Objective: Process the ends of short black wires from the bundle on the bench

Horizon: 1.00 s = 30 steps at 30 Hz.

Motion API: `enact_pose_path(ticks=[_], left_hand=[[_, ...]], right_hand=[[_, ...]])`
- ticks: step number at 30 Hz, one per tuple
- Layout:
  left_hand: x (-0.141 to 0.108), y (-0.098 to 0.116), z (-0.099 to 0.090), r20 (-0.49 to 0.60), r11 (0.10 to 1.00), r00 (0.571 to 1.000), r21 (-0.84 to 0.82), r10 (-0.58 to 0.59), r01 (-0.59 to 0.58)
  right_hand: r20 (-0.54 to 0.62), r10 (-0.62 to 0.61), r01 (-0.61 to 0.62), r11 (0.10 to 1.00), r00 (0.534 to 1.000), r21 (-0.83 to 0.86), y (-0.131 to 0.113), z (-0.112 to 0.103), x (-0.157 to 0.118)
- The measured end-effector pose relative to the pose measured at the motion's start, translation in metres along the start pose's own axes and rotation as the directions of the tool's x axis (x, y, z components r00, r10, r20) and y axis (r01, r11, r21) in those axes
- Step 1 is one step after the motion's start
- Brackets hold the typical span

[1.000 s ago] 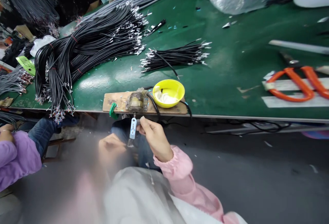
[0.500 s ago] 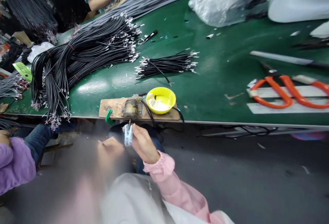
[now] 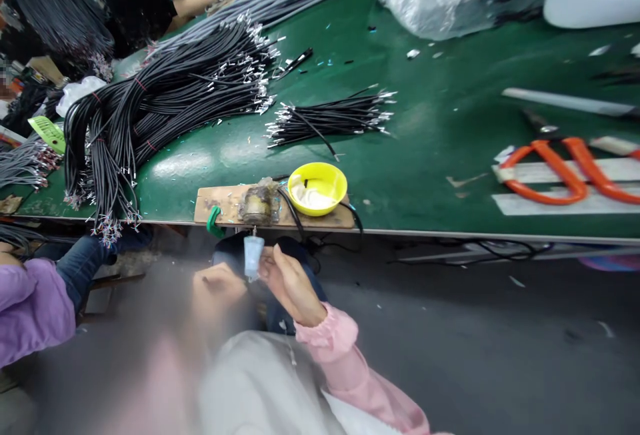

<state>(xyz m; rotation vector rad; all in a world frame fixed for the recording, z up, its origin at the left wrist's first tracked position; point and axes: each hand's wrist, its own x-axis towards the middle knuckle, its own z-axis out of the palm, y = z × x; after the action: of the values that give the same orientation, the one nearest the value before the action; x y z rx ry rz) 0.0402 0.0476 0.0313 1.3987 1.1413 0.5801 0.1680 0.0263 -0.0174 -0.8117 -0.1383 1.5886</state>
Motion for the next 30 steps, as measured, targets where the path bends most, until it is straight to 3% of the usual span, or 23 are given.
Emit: enact_pose_path(ticks=[6, 10, 13, 17, 19, 23, 26, 30], left_hand=[[-0.01, -0.004, -0.001, 0.043, 0.999, 0.998, 0.013, -0.037, 0.037], [-0.018, -0.012, 0.0, -0.034, 0.996, 0.996, 0.042, -0.077, 0.078], [-0.023, -0.017, 0.002, -0.112, 0.993, 0.99, 0.07, -0.091, 0.099], [-0.029, -0.024, 0.006, -0.119, 0.99, 0.99, 0.111, -0.075, 0.088], [-0.032, -0.028, 0.009, -0.103, 0.989, 0.993, 0.128, -0.062, 0.075], [-0.035, -0.034, 0.013, -0.115, 0.986, 0.992, 0.146, -0.059, 0.076], [-0.033, -0.035, 0.013, -0.093, 0.989, 0.994, 0.131, -0.063, 0.075], [-0.03, -0.034, 0.012, -0.051, 0.993, 0.995, 0.083, -0.085, 0.089]], right_hand=[[-0.054, -0.042, 0.038, 0.998, 0.998, -0.059, 0.002, -0.011, -0.013], [-0.124, -0.202, 0.154, 0.936, 0.972, -0.317, 0.004, -0.017, -0.026], [-0.097, -0.391, 0.257, 0.752, 0.915, -0.607, 0.005, -0.016, -0.036], [0.196, -0.603, 0.47, 0.338, 0.774, -0.815, 0.01, -0.003, -0.048], [0.318, -0.595, 0.535, 0.23, 0.738, -0.813, 0.014, 0.006, -0.051], [0.379, -0.582, 0.572, 0.186, 0.719, -0.799, 0.021, 0.016, -0.05], [0.395, -0.558, 0.569, 0.174, 0.73, -0.804, 0.022, 0.016, -0.048], [0.347, -0.599, 0.54, 0.174, 0.722, -0.824, 0.019, 0.012, -0.046]])
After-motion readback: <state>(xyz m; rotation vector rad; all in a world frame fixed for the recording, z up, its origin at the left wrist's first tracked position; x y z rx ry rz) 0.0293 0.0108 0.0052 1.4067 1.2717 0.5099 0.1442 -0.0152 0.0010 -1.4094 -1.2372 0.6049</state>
